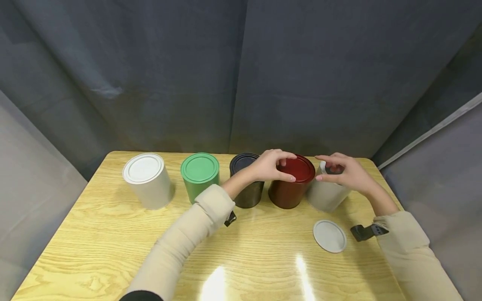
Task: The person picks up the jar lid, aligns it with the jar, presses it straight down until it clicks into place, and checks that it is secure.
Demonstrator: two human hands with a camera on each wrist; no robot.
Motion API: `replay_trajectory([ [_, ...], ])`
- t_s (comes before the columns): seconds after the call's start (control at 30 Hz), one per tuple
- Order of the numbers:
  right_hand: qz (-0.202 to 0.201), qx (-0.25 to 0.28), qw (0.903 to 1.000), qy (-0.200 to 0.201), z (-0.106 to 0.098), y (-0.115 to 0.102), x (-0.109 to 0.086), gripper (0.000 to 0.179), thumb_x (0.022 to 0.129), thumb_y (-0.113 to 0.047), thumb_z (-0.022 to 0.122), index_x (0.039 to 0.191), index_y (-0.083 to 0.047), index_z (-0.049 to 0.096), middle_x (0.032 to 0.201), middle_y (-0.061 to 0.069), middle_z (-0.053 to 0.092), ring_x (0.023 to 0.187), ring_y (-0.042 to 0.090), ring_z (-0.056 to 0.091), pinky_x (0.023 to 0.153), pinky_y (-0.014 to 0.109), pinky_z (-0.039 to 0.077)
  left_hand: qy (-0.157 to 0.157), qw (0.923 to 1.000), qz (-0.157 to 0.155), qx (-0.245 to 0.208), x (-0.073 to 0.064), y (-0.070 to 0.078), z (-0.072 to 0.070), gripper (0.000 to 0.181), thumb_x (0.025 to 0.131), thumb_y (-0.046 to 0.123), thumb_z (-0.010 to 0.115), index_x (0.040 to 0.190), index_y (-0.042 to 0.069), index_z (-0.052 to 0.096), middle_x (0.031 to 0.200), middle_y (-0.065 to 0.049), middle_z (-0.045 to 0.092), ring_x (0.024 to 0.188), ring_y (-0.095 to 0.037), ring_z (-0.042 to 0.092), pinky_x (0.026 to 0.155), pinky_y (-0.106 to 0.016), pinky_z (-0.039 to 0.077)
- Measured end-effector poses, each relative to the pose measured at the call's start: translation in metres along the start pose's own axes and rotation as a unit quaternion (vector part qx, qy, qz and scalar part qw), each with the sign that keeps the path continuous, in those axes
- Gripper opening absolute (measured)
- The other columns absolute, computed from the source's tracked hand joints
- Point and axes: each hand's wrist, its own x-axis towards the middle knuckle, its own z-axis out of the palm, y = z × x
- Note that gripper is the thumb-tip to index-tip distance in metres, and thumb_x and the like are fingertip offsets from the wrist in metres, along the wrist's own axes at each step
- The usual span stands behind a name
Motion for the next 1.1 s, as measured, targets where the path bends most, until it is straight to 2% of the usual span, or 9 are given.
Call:
replay_trajectory([
  [0.17, -0.012, 0.008, 0.9999, 0.009, -0.003, -0.003, -0.007, 0.049, 0.071, -0.007, 0.077, 0.116, 0.002, 0.060, 0.079, 0.008, 0.049, 0.066, 0.016, 0.037, 0.057, 0.024, 0.032, 0.012, 0.9996, 0.018, -0.018, -0.003, 0.005, 0.001, 0.059, 0.074, 0.026, 0.076, 0.125, 0.005, 0.054, 0.087, -0.008, 0.053, 0.081, -0.025, 0.050, 0.064, -0.019, 0.036],
  [0.4, -0.048, 0.026, 0.9983, 0.021, -0.008, -0.006, -0.017, 0.047, 0.071, -0.002, 0.076, 0.115, 0.003, 0.060, 0.079, 0.011, 0.049, 0.067, 0.016, 0.041, 0.058, 0.025, 0.035, 0.032, 0.9980, 0.030, -0.045, -0.007, 0.011, 0.003, 0.060, 0.073, 0.024, 0.077, 0.126, 0.006, 0.053, 0.088, -0.013, 0.055, 0.082, -0.028, 0.050, 0.063, -0.018, 0.035],
  [0.67, -0.052, 0.031, 0.9974, 0.039, -0.011, -0.005, -0.029, 0.052, 0.066, 0.005, 0.076, 0.115, 0.000, 0.060, 0.081, -0.001, 0.051, 0.068, 0.015, 0.047, 0.060, 0.022, 0.039, 0.045, 0.9966, 0.043, -0.054, -0.014, 0.018, 0.007, 0.060, 0.073, 0.023, 0.077, 0.125, 0.006, 0.054, 0.086, -0.007, 0.053, 0.083, -0.025, 0.048, 0.064, -0.019, 0.035],
  [0.93, -0.054, 0.027, 0.9972, 0.043, -0.015, -0.006, -0.043, 0.055, 0.065, 0.006, 0.076, 0.117, -0.003, 0.060, 0.083, 0.001, 0.052, 0.072, 0.011, 0.048, 0.063, 0.018, 0.040, 0.054, 0.9936, 0.078, -0.062, -0.018, 0.024, 0.013, 0.060, 0.071, 0.021, 0.078, 0.124, 0.004, 0.054, 0.086, -0.007, 0.054, 0.082, -0.021, 0.048, 0.075, -0.033, 0.042],
  [1.1, -0.054, 0.036, 0.9970, 0.042, -0.019, -0.008, -0.052, 0.057, 0.064, 0.006, 0.077, 0.118, -0.002, 0.060, 0.082, 0.004, 0.052, 0.076, 0.008, 0.047, 0.064, 0.018, 0.041, 0.055, 0.9924, 0.091, -0.062, -0.021, 0.028, 0.018, 0.061, 0.071, 0.020, 0.078, 0.123, 0.003, 0.054, 0.086, -0.006, 0.054, 0.082, -0.021, 0.048, 0.076, -0.034, 0.042],
])
